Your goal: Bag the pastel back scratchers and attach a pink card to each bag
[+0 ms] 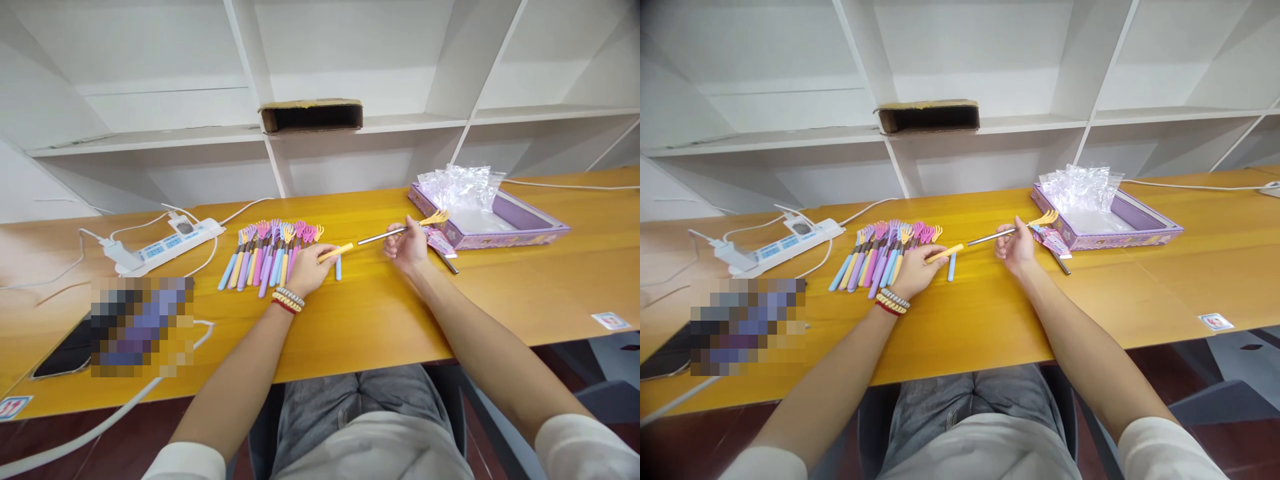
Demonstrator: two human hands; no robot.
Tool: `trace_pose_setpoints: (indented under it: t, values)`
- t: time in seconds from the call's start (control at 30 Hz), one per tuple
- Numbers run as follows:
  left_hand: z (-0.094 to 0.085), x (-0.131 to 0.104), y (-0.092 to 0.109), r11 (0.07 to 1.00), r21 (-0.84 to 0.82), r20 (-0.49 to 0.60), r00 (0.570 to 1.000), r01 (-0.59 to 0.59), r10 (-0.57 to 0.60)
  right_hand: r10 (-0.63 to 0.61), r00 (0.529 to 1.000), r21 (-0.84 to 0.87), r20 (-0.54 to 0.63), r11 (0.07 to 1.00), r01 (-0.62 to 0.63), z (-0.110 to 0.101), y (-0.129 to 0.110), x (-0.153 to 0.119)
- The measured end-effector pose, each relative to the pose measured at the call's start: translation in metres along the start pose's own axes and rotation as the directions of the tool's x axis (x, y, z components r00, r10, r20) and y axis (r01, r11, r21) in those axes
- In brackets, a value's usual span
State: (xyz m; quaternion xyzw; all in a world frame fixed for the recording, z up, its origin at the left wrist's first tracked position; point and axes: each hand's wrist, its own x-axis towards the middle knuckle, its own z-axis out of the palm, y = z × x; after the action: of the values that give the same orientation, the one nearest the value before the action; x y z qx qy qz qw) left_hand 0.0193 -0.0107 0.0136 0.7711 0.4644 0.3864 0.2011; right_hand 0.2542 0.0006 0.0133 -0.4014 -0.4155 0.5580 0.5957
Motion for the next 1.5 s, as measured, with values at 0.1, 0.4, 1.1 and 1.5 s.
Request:
trace_pose_setpoints:
  t: [0.1,0.4,1.1,1.5]
  values:
    - [0.0,0.001,-0.002,1.0,-0.001,0.004,1.0,0.002,-0.002,0.013,1.0,-0.01,-0.002,1.0,-0.013,0.0,-0.001,0.0]
    - [-0.002,0.0,-0.005,0.99,0.108,0.007,0.996,-0.092,0.092,0.019,0.999,-0.083,0.042,0.996,-0.015,0.003,0.004,0.0]
    - [-0.006,-0.006,-0.005,0.901,0.367,0.147,0.971,-0.231,0.188,0.026,0.989,-0.187,0.145,0.982,0.001,0.005,0.004,-0.008]
    - [-0.011,-0.006,0.006,0.882,0.423,0.215,0.968,-0.21,0.128,0.015,0.967,0.033,0.254,0.999,-0.025,0.011,0.012,-0.014]
